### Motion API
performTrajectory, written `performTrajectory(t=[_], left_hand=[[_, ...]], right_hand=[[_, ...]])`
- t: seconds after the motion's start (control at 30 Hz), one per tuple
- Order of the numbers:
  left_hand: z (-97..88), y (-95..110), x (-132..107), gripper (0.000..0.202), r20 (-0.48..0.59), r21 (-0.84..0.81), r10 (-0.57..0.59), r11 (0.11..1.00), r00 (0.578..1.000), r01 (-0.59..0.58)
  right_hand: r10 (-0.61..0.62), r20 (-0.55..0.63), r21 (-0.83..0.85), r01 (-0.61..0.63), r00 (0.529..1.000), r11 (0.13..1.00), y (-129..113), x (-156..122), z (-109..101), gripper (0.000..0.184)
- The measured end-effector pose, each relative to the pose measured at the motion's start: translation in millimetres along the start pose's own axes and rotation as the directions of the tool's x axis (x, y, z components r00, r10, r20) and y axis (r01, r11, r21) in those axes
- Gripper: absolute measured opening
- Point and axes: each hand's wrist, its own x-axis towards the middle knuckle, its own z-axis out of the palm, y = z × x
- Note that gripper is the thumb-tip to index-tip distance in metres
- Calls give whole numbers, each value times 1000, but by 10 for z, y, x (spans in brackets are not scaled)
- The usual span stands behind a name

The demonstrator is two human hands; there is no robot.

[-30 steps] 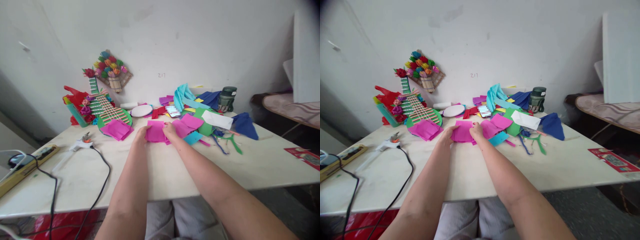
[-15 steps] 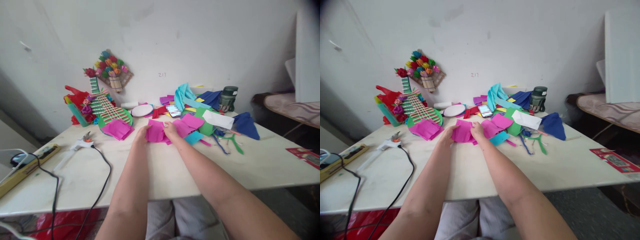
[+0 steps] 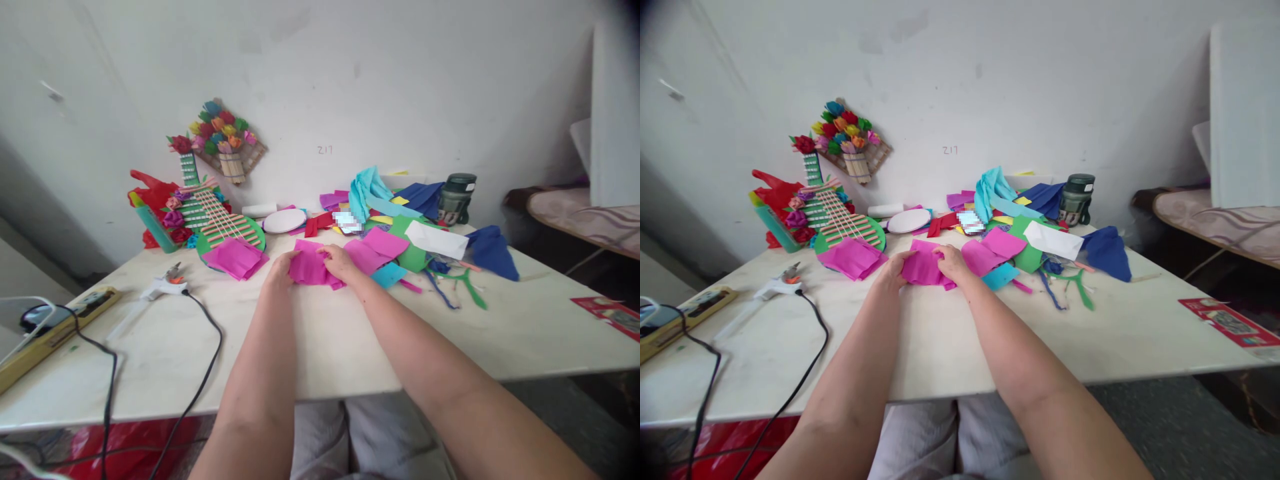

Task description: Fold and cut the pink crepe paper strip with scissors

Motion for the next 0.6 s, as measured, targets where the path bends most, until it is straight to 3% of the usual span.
performTrajectory(t=[0.1, 0.23, 0.43, 0.5, 0.6], left_hand=[[-12, 3, -3, 14, 41, -23, 6, 1000, 999, -5], [-10, 26, -11, 16, 26, -78, -2, 997, 1000, 4], [-12, 78, -71, 25, 72, -164, -20, 986, 997, 32], [-18, 70, -63, 28, 73, -185, -16, 982, 997, 29], [-11, 33, -26, 30, 76, -215, -5, 976, 997, 21]], right_hand=[[-3, 8, -117, 4, 1000, 993, -52, -21, -5, 25], [-31, -122, -226, 2, 992, 974, -180, -68, 24, 51], [203, -36, -294, -205, 978, 933, -384, -141, 100, 66], [241, -11, -323, -231, 970, 918, -401, -156, 98, 71], [245, -22, -389, -234, 969, 891, -354, -157, 58, 63]])
